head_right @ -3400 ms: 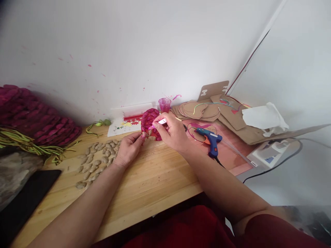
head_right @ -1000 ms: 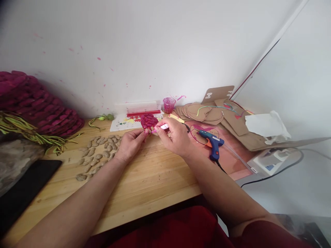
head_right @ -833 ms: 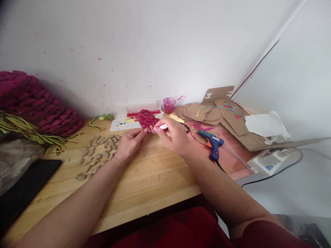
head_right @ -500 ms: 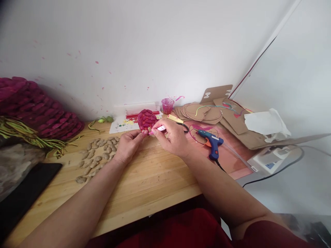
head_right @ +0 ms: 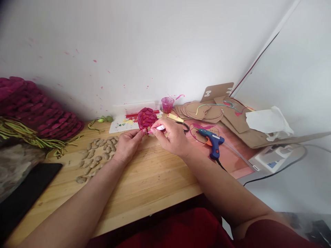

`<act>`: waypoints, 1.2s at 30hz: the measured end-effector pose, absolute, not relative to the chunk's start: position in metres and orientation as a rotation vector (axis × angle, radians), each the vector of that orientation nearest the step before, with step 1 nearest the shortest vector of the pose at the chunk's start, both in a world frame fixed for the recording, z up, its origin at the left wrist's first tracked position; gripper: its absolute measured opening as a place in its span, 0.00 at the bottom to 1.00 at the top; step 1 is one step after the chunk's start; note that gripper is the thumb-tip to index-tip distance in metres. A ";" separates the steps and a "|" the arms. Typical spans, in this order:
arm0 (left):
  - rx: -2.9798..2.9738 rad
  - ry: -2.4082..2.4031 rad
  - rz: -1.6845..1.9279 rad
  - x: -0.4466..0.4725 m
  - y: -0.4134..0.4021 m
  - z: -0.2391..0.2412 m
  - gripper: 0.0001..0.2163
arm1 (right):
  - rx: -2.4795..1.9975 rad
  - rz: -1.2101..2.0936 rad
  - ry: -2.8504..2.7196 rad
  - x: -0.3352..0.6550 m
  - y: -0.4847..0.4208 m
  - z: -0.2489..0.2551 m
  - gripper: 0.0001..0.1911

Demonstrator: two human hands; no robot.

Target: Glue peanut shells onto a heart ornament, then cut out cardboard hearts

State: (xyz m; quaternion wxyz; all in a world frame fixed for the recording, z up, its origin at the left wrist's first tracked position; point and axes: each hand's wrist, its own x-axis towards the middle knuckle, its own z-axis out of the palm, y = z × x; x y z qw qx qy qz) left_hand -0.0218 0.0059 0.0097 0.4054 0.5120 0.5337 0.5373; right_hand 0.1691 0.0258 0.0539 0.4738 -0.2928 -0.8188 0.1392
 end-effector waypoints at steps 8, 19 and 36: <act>1.313 1.349 1.364 -0.022 0.006 0.008 0.20 | -0.751 0.341 -1.986 0.168 0.025 0.055 0.05; 1.299 1.359 1.350 -0.023 0.006 0.010 0.19 | -0.778 0.398 -1.971 0.169 0.027 0.054 0.05; 1.266 1.323 1.325 -0.025 0.008 0.007 0.20 | -0.834 0.482 -1.918 0.178 0.039 0.052 0.08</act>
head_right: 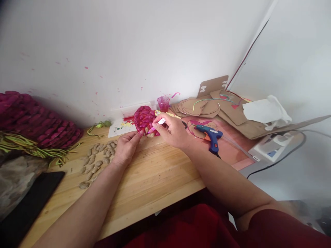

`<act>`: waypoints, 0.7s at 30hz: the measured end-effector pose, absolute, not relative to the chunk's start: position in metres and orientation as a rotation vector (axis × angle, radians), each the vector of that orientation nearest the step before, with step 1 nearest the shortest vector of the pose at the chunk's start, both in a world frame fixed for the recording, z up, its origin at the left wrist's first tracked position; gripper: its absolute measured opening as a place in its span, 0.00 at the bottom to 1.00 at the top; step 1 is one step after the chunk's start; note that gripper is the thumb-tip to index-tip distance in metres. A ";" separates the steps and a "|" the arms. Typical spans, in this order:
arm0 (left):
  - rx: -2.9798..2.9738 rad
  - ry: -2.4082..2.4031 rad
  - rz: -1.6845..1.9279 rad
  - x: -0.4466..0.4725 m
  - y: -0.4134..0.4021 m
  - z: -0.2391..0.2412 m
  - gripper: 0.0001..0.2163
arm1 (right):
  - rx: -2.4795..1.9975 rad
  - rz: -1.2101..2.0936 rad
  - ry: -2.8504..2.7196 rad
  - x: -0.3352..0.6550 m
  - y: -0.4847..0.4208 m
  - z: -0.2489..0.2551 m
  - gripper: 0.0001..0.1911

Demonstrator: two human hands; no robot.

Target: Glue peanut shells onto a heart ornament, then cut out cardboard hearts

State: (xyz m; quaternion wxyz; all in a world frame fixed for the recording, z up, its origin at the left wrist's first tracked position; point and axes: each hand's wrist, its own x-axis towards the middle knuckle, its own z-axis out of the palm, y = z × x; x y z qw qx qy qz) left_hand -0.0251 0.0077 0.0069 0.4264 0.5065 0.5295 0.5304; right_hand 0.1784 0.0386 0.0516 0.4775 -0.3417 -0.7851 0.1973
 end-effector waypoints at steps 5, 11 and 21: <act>1.342 1.298 1.314 -0.027 0.009 0.004 0.19 | -0.781 0.556 -1.871 0.181 0.046 0.047 0.09; 1.434 1.308 1.294 -0.027 0.010 0.002 0.21 | -0.806 0.576 -1.806 0.179 0.043 0.050 0.08; 1.493 1.323 1.283 -0.026 0.009 0.004 0.19 | -0.746 0.493 -1.862 0.180 0.042 0.050 0.08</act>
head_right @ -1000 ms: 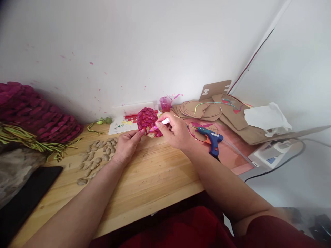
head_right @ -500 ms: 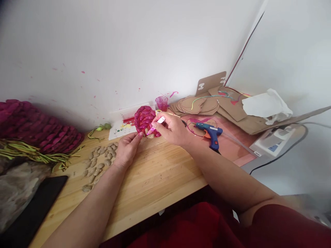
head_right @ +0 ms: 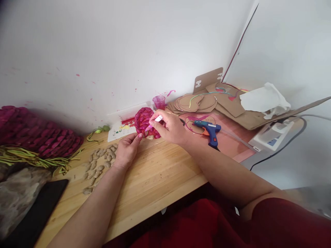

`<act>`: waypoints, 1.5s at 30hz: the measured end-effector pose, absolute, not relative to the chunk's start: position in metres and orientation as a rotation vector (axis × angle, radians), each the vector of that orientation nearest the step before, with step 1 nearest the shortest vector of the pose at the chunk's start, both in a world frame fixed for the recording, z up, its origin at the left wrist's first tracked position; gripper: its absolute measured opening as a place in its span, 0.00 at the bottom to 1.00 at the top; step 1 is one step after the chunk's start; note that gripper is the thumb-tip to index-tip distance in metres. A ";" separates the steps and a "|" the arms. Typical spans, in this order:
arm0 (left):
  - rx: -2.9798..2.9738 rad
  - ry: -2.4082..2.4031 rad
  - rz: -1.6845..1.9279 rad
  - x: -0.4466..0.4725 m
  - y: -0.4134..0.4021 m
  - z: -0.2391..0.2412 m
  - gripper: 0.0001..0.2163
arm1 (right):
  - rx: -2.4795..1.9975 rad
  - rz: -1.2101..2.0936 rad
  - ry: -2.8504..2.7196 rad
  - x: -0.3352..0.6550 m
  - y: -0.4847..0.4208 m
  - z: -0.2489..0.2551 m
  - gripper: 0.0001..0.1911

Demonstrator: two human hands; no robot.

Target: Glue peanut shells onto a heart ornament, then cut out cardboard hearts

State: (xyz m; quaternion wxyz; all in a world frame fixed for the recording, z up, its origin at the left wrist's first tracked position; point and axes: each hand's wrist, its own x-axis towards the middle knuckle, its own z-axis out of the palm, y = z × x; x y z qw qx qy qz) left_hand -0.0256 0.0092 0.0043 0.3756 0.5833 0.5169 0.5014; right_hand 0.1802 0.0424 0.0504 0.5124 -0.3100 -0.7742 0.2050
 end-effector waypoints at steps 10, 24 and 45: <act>1.515 1.353 1.263 -0.026 0.009 0.004 0.20 | -0.716 0.443 -1.882 0.181 0.042 0.052 0.07; 1.530 1.344 1.248 -0.026 0.009 0.002 0.19 | -0.701 0.458 -1.905 0.179 0.039 0.052 0.07; 1.527 1.370 1.247 -0.025 0.007 0.007 0.18 | -0.762 0.454 -1.890 0.180 0.039 0.054 0.07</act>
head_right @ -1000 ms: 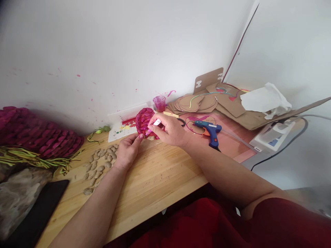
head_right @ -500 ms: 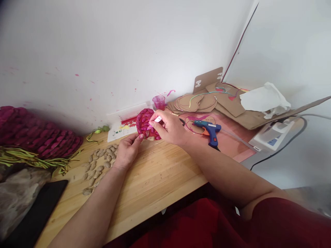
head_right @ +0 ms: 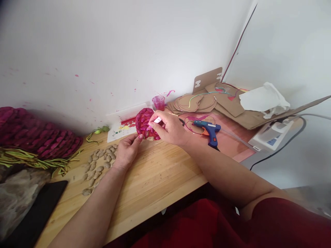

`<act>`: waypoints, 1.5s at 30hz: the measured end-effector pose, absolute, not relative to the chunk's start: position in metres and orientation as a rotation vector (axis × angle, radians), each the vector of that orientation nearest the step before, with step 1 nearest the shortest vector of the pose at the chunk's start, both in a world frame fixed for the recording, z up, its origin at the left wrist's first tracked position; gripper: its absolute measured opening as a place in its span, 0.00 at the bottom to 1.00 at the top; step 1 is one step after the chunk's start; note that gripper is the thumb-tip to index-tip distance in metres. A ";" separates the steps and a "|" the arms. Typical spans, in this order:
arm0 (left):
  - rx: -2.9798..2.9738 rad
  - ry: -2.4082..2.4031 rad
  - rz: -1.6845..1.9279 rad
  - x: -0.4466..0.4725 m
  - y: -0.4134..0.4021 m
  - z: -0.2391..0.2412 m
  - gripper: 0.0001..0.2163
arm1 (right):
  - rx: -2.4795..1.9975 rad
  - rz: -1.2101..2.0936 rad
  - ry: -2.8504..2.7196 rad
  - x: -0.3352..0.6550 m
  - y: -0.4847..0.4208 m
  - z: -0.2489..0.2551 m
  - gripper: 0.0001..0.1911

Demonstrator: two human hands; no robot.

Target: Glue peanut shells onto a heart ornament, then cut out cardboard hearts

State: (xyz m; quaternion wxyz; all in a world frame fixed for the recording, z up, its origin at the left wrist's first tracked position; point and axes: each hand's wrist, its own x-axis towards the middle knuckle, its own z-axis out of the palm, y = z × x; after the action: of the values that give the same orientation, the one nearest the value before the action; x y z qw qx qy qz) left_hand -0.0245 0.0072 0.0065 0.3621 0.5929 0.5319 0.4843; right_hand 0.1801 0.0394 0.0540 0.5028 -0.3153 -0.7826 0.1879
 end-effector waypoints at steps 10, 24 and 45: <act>1.467 1.348 1.266 -0.027 0.008 0.003 0.20 | -0.735 0.410 -1.930 0.179 0.037 0.054 0.10; 1.417 1.335 1.277 -0.028 0.009 0.004 0.21 | -0.673 0.494 -1.908 0.180 0.040 0.053 0.11; 1.366 1.330 1.291 -0.028 0.009 0.005 0.21 | -0.706 0.409 -1.888 0.180 0.041 0.050 0.08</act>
State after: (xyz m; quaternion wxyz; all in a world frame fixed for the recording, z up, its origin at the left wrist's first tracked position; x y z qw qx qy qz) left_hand -0.0276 0.0087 0.0049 0.4074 0.5417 0.5275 0.5122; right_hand 0.1802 0.0413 0.0503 0.5163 -0.2940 -0.7862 0.1703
